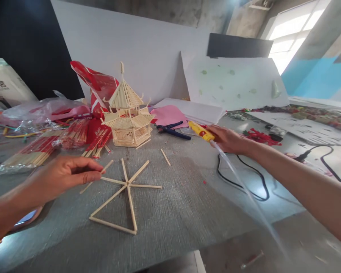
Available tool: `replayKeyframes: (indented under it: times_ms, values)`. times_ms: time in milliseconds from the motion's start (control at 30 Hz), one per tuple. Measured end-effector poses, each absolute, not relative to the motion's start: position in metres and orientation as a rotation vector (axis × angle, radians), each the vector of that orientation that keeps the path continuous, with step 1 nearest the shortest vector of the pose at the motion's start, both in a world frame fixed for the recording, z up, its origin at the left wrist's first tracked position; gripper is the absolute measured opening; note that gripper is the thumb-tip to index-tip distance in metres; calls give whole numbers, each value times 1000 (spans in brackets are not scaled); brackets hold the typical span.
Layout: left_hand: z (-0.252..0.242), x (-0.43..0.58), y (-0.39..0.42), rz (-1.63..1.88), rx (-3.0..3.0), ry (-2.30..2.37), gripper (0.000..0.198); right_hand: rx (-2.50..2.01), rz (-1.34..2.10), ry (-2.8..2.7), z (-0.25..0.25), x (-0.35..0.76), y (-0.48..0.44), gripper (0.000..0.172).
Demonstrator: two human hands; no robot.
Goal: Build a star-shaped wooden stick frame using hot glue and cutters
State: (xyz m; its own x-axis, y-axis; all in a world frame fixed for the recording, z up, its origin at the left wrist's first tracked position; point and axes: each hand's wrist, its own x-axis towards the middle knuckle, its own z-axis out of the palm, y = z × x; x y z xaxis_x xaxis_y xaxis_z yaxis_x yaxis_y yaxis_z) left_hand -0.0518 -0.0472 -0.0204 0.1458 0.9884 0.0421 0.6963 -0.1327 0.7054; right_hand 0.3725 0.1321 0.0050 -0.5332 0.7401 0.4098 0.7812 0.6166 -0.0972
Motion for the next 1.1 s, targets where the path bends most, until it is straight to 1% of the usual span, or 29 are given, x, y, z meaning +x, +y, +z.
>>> replayKeyframes:
  times_ms: [100, 167, 233, 267, 300, 333, 400, 467, 600, 967, 1100]
  values:
    - [-26, -46, -49, 702, 1882, 1587, 30, -1123, 176, -2504, 13, 361, 116, 28]
    - [-28, -41, -51, 702, 1895, 1571, 30, -1078, 475, -2542, 12, 345, 102, 37]
    - [-30, -37, -52, 710, 1902, 1557, 30, -995, 863, -2582, 6, 325, 86, 47]
    - [-31, -36, -53, 719, 1895, 1552, 30, -941, 951, -2596, 2, 314, 78, 49]
    - [-32, -34, -53, 728, 1883, 1547, 30, -877, 1015, -2607, -2, 304, 70, 49]
    - [-33, -33, -54, 740, 1868, 1543, 29, -770, 1084, -2656, -7, 295, 63, 45]
    - [-36, -32, -55, 765, 1846, 1539, 27, -584, 1077, -2734, -13, 281, 51, 36]
    - [-38, -30, -57, 777, 1832, 1548, 25, -486, 1022, -2792, -18, 272, 43, 31]
    - [-42, -30, -61, 769, 1791, 1556, 24, -562, 987, -2852, -20, 267, 38, 25]
    - [-52, -27, -62, 687, 1795, 1543, 22, -685, 1043, -2818, -30, 260, 42, 30]
    - [-50, -28, -62, 681, 1799, 1559, 23, -704, 1052, -2837, -28, 257, 41, 29]
